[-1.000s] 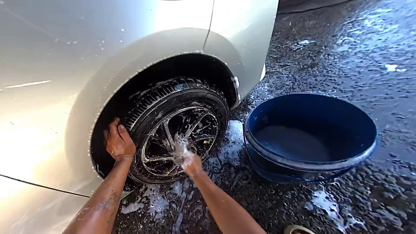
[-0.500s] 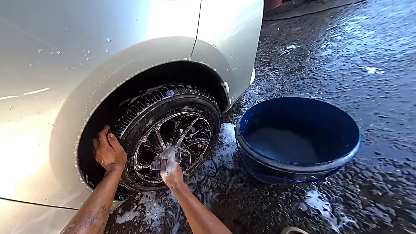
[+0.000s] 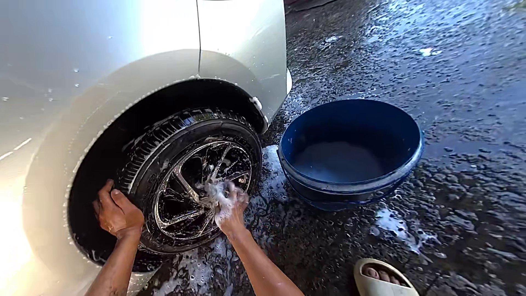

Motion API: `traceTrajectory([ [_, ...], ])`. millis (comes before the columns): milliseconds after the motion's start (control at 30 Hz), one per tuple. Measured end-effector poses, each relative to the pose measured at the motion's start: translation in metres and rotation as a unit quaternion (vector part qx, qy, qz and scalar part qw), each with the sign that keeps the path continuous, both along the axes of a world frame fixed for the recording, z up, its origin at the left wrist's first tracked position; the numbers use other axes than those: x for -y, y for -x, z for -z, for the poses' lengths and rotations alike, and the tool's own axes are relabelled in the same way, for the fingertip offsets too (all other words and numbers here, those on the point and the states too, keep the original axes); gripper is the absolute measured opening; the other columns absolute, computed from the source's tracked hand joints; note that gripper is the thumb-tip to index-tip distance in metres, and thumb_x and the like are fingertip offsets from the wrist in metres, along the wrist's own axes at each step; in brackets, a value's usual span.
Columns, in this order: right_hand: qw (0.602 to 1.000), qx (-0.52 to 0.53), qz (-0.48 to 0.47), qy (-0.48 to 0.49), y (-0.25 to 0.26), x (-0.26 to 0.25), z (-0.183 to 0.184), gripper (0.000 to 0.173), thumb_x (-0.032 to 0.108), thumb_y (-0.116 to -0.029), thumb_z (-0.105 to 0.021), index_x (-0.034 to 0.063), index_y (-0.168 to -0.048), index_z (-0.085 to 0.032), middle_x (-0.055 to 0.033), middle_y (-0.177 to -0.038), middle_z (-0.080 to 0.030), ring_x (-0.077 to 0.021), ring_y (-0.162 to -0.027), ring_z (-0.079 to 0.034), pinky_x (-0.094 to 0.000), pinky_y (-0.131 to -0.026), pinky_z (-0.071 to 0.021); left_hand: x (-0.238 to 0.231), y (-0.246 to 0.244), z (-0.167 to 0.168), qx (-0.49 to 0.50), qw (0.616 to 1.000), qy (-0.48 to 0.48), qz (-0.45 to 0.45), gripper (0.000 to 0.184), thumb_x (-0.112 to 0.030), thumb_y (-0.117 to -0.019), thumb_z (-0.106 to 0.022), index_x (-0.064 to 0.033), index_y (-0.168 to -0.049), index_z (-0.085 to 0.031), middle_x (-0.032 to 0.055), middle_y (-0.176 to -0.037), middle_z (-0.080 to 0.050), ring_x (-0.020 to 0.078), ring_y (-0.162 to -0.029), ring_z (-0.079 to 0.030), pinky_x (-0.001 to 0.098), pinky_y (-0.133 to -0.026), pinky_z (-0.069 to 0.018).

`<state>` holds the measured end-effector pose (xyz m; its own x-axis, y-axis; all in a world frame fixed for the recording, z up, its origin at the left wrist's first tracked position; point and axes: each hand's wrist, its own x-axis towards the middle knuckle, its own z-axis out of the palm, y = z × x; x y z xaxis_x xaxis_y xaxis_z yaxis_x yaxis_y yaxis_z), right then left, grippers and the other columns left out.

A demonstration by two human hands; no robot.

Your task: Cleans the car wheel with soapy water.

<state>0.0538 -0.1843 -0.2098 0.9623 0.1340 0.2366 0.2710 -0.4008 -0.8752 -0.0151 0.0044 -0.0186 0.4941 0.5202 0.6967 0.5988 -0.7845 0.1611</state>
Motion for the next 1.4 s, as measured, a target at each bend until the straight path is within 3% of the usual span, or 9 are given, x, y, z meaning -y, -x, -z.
traceTrajectory([
  [167,0.986,-0.092,0.126,-0.057,-0.059,-0.015,-0.005,0.045,0.04,-0.1052,-0.047,0.006,-0.128,-0.065,-0.0214,-0.138,-0.06,-0.0389,-0.135,-0.051,-0.062,-0.116,-0.0349,0.002,0.0,0.002,0.016,1.0,-0.008,0.005,0.055,-0.037,-0.1089,-0.022,-0.0145,-0.146,-0.056,0.0207,-0.142,-0.059,0.0398,-0.132,-0.056,0.0601,-0.105,-0.0449],
  [300,0.942,-0.284,0.124,-0.126,-0.109,-0.038,0.002,0.075,0.061,-0.1032,-0.041,-0.0028,-0.142,-0.051,-0.0319,-0.153,-0.042,-0.0439,-0.146,-0.038,-0.0576,-0.121,-0.0307,0.001,0.0,0.004,0.023,1.0,-0.016,0.005,0.054,-0.037,-0.1091,-0.022,-0.0145,-0.145,-0.056,0.0195,-0.141,-0.06,0.0381,-0.131,-0.057,0.0581,-0.105,-0.0447],
  [600,0.934,-0.182,0.061,-0.302,0.013,-0.051,-0.047,0.043,0.018,-0.1058,-0.046,0.0032,-0.146,-0.044,-0.021,-0.141,-0.054,-0.0318,-0.128,-0.056,-0.0521,-0.102,-0.0504,0.001,0.003,0.005,0.019,1.0,-0.017,0.018,0.056,-0.037,-0.1086,-0.022,-0.0125,-0.144,-0.057,0.0205,-0.141,-0.06,0.0393,-0.133,-0.055,0.0586,-0.108,-0.0424],
  [900,0.999,-0.036,-0.004,0.006,-0.064,-0.011,-0.009,0.055,0.009,-0.0874,-0.065,0.0117,-0.142,-0.06,-0.0254,-0.16,-0.035,-0.0528,-0.14,-0.039,-0.0712,-0.101,-0.0444,0.001,-0.002,0.002,0.018,1.0,-0.011,0.007,0.054,-0.038,-0.1093,-0.023,-0.0162,-0.146,-0.056,0.0205,-0.142,-0.059,0.0396,-0.132,-0.056,0.0597,-0.105,-0.0444],
  [1000,0.972,-0.133,-0.07,-0.181,-0.035,0.0,-0.029,0.036,0.006,-0.0992,-0.055,-0.0004,-0.134,-0.062,-0.024,-0.142,-0.053,-0.0365,-0.127,-0.056,-0.0542,-0.101,-0.0516,0.001,0.001,0.003,0.017,1.0,-0.006,0.0,0.054,-0.038,-0.1092,-0.022,-0.0162,-0.147,-0.055,0.0214,-0.143,-0.058,0.0411,-0.133,-0.055,0.0607,-0.105,-0.0442],
  [1067,0.896,-0.247,-0.069,-0.363,-0.065,0.004,-0.031,0.035,0.023,-0.1093,-0.042,0.0013,-0.129,-0.061,-0.0124,-0.101,-0.07,-0.0202,-0.083,-0.068,-0.0398,-0.071,-0.0585,-0.001,-0.003,0.002,0.022,1.0,-0.016,0.001,0.055,-0.038,-0.109,-0.022,-0.0162,-0.146,-0.056,0.0204,-0.142,-0.059,0.04,-0.132,-0.056,0.0595,-0.105,-0.0447],
  [1167,0.78,-0.306,-0.057,-0.543,-0.123,-0.002,-0.045,0.046,0.045,-0.1112,-0.031,0.0064,-0.103,-0.055,-0.0037,-0.067,-0.057,-0.0147,-0.054,-0.056,-0.0342,-0.052,-0.0516,-0.004,-0.001,0.006,0.026,0.999,-0.023,0.002,0.055,-0.038,-0.1089,-0.022,-0.016,-0.145,-0.057,0.0195,-0.141,-0.06,0.0391,-0.132,-0.056,0.0588,-0.105,-0.0444],
  [1300,0.959,-0.121,-0.049,-0.252,-0.074,-0.006,-0.033,0.042,0.016,-0.1044,-0.048,-0.0078,-0.139,-0.052,-0.0269,-0.136,-0.058,-0.0333,-0.128,-0.058,-0.0474,-0.109,-0.0479,-0.002,-0.002,0.005,0.021,0.999,-0.025,0.001,0.055,-0.038,-0.109,-0.022,-0.0165,-0.145,-0.057,0.0208,-0.14,-0.061,0.0399,-0.132,-0.057,0.059,-0.105,-0.045],
  [1400,0.982,-0.068,-0.095,-0.147,-0.051,0.014,-0.049,0.031,0.011,-0.1008,-0.057,-0.005,-0.126,-0.062,-0.0287,-0.127,-0.062,-0.0408,-0.122,-0.06,-0.0546,-0.104,-0.0493,0.001,0.001,0.006,0.026,0.999,-0.026,0.0,0.055,-0.037,-0.1088,-0.022,-0.0137,-0.144,-0.058,0.0224,-0.139,-0.061,0.0408,-0.13,-0.057,0.0591,-0.104,-0.0451],
])
